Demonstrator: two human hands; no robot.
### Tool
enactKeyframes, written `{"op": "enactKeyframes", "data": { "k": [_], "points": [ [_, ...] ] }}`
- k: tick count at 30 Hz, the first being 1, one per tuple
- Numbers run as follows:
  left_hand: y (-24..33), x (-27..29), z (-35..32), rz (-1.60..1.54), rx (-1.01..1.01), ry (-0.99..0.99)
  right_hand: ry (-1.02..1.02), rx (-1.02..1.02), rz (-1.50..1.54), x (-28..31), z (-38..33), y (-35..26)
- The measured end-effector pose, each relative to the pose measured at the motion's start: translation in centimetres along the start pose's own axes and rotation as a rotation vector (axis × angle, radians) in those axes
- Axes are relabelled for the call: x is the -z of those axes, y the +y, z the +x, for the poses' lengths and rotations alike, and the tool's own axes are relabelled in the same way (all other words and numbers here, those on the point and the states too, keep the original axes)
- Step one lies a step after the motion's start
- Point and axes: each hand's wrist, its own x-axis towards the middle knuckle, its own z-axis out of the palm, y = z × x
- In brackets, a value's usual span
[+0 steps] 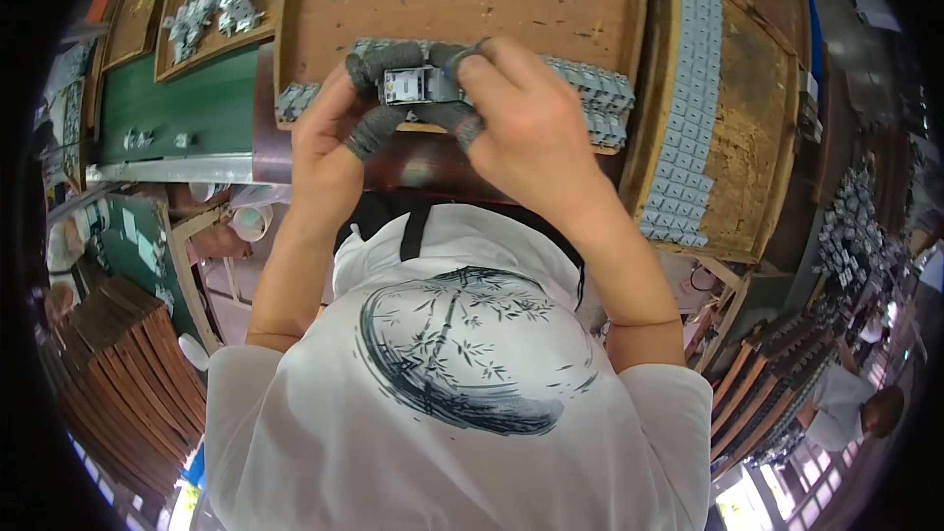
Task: Picking small metal components and placing them into a grid-like assembly tray.
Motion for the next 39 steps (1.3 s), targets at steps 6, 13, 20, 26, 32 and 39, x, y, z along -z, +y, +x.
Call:
{"op": "enactKeyframes", "data": {
  "k": [6,13,20,26,32,39],
  "points": [
    [-1.6,-1.5,-0.2,0.172,-0.002,0.05,0.099,0.015,-0.074,-3.0,-1.3,1.4],
    [-2.8,-2.0,-0.5,0.696,-0.274,0.083,-0.034,-0.117,0.039,-2.7,-2.4,0.0],
    [-2.3,-1.7,-0.2,0.485,-0.353,-0.099,-0.418,-0.501,0.81,-2.5,-2.7,1.6],
    [-1.9,-1.1,-0.5,0.504,-0.41,-0.114,-0.361,-0.426,0.582,-3.0,-3.7,0.8],
    [-1.8,6.6,4.2,0.857,-0.119,-0.039,0.041,-0.707,0.47,2.2,-7.0,4.5],
    [-6.2,14.9,7.5,0.517,0.598,-0.29,0.599,-1.018,0.431,11.9,-19.1,15.6]
  ]
}}
